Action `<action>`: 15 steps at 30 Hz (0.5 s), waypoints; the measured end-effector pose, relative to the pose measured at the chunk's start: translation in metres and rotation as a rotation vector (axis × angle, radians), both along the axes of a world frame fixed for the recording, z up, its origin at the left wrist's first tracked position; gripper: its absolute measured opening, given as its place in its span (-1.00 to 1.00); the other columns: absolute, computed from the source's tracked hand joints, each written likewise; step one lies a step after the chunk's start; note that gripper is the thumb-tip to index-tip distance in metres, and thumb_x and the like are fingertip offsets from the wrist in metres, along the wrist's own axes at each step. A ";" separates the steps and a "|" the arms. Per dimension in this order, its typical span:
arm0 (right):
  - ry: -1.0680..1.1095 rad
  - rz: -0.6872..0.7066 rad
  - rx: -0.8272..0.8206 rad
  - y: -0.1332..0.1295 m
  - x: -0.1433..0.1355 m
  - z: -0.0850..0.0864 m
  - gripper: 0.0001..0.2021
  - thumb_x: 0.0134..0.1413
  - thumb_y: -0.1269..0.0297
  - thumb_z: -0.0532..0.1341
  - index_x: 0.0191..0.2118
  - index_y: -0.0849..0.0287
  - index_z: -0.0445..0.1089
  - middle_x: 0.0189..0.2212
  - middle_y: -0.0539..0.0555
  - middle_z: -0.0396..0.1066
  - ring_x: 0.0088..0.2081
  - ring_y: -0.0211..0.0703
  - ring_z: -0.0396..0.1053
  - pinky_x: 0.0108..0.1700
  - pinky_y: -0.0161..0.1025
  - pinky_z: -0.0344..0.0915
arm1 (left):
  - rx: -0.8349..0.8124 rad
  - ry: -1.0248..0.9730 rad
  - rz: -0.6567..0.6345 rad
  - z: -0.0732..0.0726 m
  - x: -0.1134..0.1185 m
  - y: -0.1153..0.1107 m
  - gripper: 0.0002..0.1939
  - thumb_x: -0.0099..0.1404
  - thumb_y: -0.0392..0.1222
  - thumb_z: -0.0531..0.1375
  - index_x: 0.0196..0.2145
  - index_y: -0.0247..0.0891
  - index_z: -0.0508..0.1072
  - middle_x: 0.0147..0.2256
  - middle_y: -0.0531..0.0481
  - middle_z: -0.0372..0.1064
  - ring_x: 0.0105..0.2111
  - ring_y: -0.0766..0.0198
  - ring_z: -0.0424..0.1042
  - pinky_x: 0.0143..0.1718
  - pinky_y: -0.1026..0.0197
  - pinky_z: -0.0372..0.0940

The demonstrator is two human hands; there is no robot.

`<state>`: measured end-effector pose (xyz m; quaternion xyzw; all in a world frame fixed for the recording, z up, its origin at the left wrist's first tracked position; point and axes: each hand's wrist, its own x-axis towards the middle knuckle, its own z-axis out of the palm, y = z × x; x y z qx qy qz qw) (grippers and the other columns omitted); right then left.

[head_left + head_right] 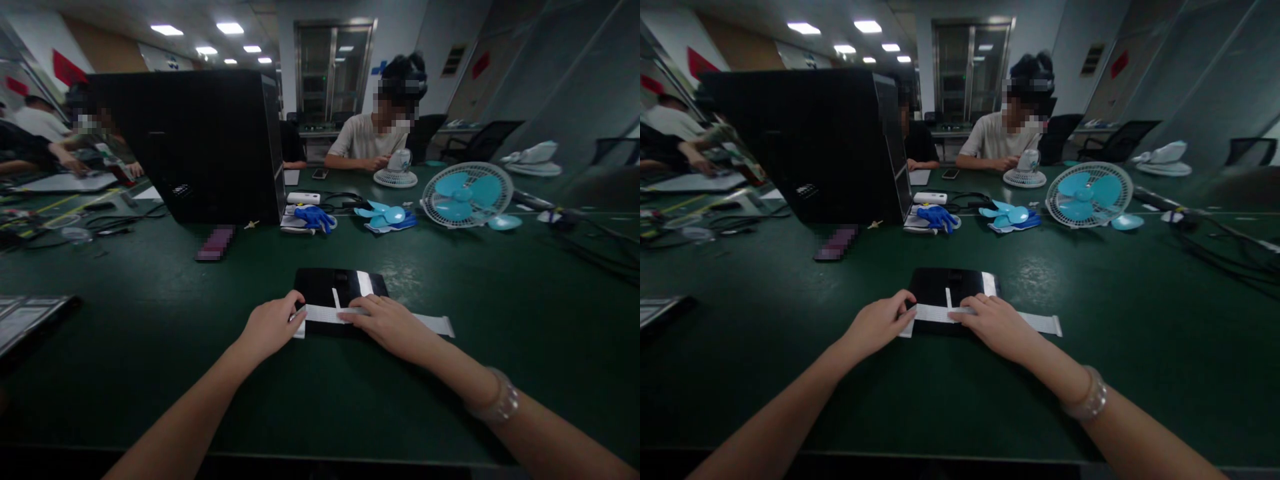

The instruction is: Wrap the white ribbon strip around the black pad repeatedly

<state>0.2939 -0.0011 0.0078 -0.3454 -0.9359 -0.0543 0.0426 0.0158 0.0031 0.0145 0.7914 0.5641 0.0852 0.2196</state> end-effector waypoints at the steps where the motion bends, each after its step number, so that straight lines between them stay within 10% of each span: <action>1: -0.002 -0.003 -0.004 -0.001 0.000 0.000 -0.57 0.25 0.37 0.06 0.20 -0.06 0.23 0.07 0.13 0.27 -0.01 -0.03 0.30 -0.05 -0.01 0.34 | -0.001 0.016 -0.006 -0.001 0.000 0.000 -0.66 0.37 0.02 -0.02 0.00 -0.14 0.33 -0.28 0.01 0.46 -0.34 0.20 0.44 -0.42 0.23 0.22; 15: 0.032 -0.026 -0.019 -0.008 -0.001 0.007 -0.58 0.26 0.16 0.09 0.22 -0.06 0.24 0.27 0.13 0.08 0.25 0.10 0.06 0.19 0.18 0.11 | 0.079 0.075 0.025 -0.002 0.001 0.003 -0.58 0.30 0.09 0.07 0.04 -0.10 0.38 -0.25 -0.05 0.43 -0.35 0.16 0.41 -0.43 0.23 0.19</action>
